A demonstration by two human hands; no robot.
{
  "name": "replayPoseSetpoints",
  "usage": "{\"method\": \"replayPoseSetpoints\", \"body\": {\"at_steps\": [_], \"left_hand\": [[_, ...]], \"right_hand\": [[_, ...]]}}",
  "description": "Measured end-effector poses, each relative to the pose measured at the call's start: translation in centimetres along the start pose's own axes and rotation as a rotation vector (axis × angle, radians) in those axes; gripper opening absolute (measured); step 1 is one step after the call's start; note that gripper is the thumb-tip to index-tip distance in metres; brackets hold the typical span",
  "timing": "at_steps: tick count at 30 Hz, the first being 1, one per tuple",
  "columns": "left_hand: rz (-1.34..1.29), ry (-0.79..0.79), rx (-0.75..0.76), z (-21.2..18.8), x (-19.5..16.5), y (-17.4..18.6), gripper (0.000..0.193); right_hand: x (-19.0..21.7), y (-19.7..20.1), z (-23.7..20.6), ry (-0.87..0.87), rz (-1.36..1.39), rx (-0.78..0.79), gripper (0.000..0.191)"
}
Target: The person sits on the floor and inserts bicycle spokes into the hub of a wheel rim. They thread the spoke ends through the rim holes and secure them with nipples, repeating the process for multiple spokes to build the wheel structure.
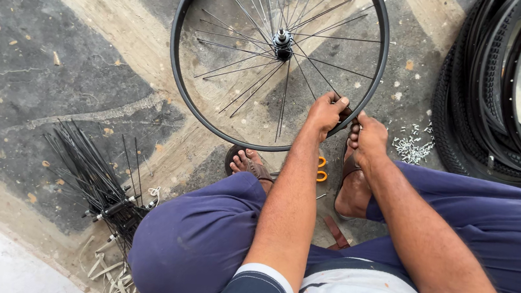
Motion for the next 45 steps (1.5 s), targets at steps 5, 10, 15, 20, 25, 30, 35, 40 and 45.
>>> {"method": "replayPoseSetpoints", "body": {"at_steps": [5, 10, 15, 20, 25, 30, 35, 40, 45], "left_hand": [[0.002, 0.020, 0.005, 0.2, 0.3, -0.1, 0.018], [-0.022, -0.010, 0.005, 0.2, 0.1, -0.2, 0.019], [-0.010, 0.019, 0.002, 0.1, 0.1, -0.1, 0.019], [-0.004, 0.013, 0.001, -0.4, -0.2, -0.1, 0.020], [0.028, 0.021, -0.013, -0.9, -0.8, 0.0, 0.019], [0.050, 0.043, -0.030, -0.9, -0.8, 0.1, 0.019], [0.006, 0.004, -0.012, -0.6, -0.5, 0.0, 0.020], [-0.001, 0.006, -0.016, -0.5, -0.5, 0.0, 0.020], [0.041, -0.003, -0.030, -0.4, -0.4, 0.0, 0.020]], "right_hand": [[-0.2, -0.1, -0.5, 0.011, 0.011, -0.014, 0.028], [0.0, -0.1, -0.3, -0.069, -0.047, -0.028, 0.038], [0.4, 0.0, -0.1, 0.025, 0.046, 0.019, 0.012], [0.0, 0.3, -0.1, -0.077, 0.036, -0.002, 0.030], [0.4, 0.2, -0.1, -0.047, 0.007, 0.037, 0.022], [0.6, -0.1, -0.3, -0.014, 0.062, 0.056, 0.011], [0.6, -0.4, -0.9, -0.076, 0.055, 0.052, 0.022], [0.8, -0.5, -1.0, -0.062, 0.010, 0.068, 0.026], [0.7, -0.4, -0.6, -0.020, 0.080, 0.094, 0.013]]}}
Point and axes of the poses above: each hand's wrist, its own z-axis towards the middle knuckle, its own y-axis out of the back of the hand, x = y × z, the point moved 5 cm from there along z, towards the middle knuckle, and after that the axes turned 12 degrees about z, right-handed, at the moved point
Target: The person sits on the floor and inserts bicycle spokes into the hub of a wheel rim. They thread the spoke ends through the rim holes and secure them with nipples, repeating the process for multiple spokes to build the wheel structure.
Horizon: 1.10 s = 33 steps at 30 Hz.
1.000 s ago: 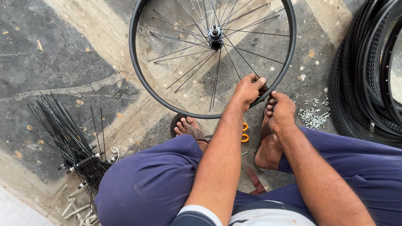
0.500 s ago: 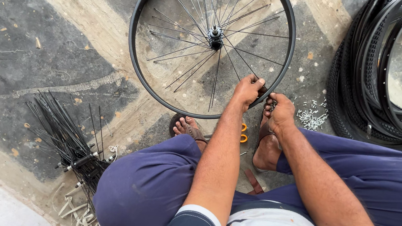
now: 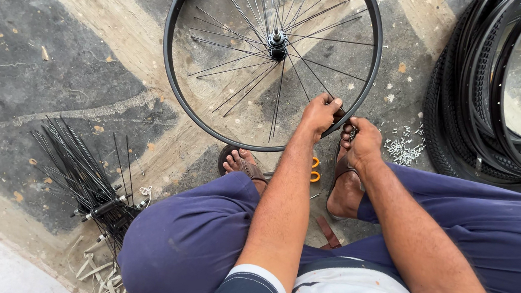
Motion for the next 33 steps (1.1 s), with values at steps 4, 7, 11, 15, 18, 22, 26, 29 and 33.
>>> {"method": "replayPoseSetpoints", "body": {"at_steps": [4, 7, 11, 15, 18, 22, 26, 29, 33], "left_hand": [[-0.016, 0.007, 0.011, 0.3, 0.3, -0.1, 0.021], [-0.052, 0.060, 0.029, 0.5, 0.8, -0.2, 0.020], [0.024, -0.052, -0.029, 0.2, 0.3, -0.2, 0.019], [0.299, -0.104, -0.193, -0.6, -0.3, -0.3, 0.018], [0.278, -0.111, -0.203, -0.8, -0.3, -0.5, 0.019], [0.024, -0.026, -0.067, 0.2, 0.7, -0.6, 0.018], [-0.026, -0.016, 0.085, 0.7, 1.5, -0.9, 0.022], [0.063, -0.020, 0.121, 0.3, 1.6, -1.0, 0.024], [0.264, -0.051, 0.041, -0.3, 0.7, -0.8, 0.026]], "right_hand": [[-0.4, 0.5, 0.3, -0.055, -0.064, -0.002, 0.023], [-0.3, 0.7, 0.5, -0.028, -0.061, -0.012, 0.016], [-0.4, 1.2, 0.9, -0.034, -0.045, -0.001, 0.019], [-0.1, 0.6, 0.7, -0.067, 0.061, 0.276, 0.024], [0.2, 1.0, 0.8, -0.065, 0.009, 0.273, 0.022], [0.5, 1.4, 0.9, -0.121, 0.049, 0.335, 0.022], [0.3, 1.8, 1.4, -0.118, 0.062, 0.356, 0.019], [0.0, 2.2, 1.5, -0.116, 0.065, 0.327, 0.020], [0.0, 2.4, 1.5, -0.102, 0.034, 0.340, 0.020]]}}
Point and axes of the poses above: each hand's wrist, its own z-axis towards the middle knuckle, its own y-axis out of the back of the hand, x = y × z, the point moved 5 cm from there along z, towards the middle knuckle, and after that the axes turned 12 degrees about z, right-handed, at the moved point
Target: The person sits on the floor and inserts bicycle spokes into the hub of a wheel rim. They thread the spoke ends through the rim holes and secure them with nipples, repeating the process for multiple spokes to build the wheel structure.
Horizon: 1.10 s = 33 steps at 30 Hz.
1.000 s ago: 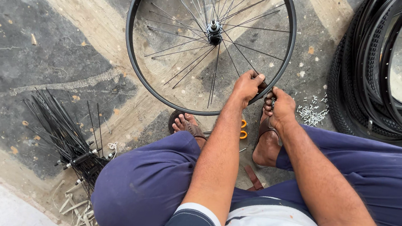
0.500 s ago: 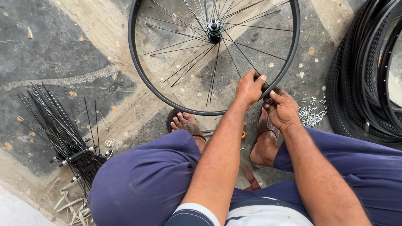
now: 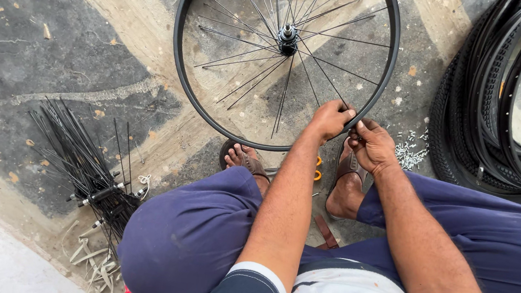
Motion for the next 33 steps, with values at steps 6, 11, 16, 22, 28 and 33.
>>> {"method": "replayPoseSetpoints", "body": {"at_steps": [6, 11, 16, 22, 28, 33], "left_hand": [[-0.012, -0.034, 0.059, 0.1, 0.1, -0.1, 0.028], [-0.022, -0.104, 0.038, 0.3, 0.4, -0.7, 0.032], [0.433, -0.127, -0.150, -0.3, -1.6, -0.1, 0.046], [0.541, -0.017, -0.838, -2.8, -4.3, 6.4, 0.041], [0.660, 0.288, -0.705, -1.0, -3.4, 11.0, 0.084], [0.334, 0.177, -0.346, 3.5, -3.3, 6.8, 0.078]], "right_hand": [[0.1, 1.0, 0.3, 0.086, -0.088, -0.089, 0.016], [0.2, 1.4, 0.7, 0.084, -0.134, -0.112, 0.014], [0.3, 1.0, 0.9, 0.085, 0.059, -0.158, 0.021], [0.8, 0.7, 1.6, 0.150, -0.170, -0.295, 0.027], [1.1, -1.2, 0.1, 0.202, -0.270, -0.340, 0.026], [2.4, -3.5, -1.9, 0.243, -0.341, -0.332, 0.029]]}}
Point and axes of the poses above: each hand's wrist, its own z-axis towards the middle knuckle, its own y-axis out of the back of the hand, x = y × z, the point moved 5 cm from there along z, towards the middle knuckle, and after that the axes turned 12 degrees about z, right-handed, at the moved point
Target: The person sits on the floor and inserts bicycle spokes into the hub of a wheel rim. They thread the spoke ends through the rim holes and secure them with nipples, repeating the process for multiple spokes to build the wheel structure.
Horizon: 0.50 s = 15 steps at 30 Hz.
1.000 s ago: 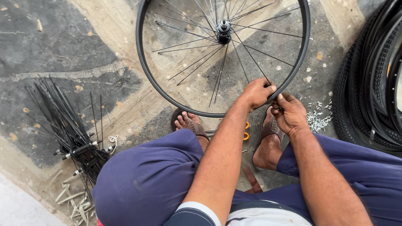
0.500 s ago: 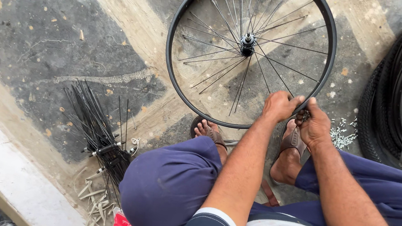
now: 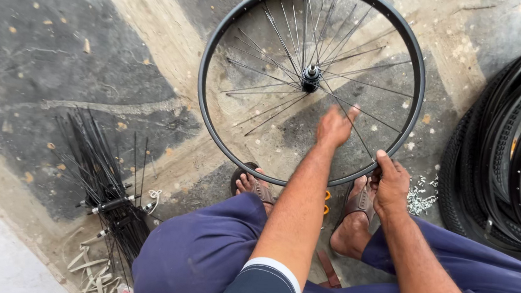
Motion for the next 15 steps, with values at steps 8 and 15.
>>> {"method": "replayPoseSetpoints", "body": {"at_steps": [8, 15], "left_hand": [[0.202, -0.164, -0.080, 1.8, 1.7, 0.8, 0.049], [0.684, -0.075, -1.023, 1.4, 3.6, 8.3, 0.037]], "right_hand": [[-0.8, 0.2, 0.1, -0.004, -0.058, 0.048, 0.022], [-1.5, 1.1, 1.0, -0.006, -0.134, 0.020, 0.017]]}}
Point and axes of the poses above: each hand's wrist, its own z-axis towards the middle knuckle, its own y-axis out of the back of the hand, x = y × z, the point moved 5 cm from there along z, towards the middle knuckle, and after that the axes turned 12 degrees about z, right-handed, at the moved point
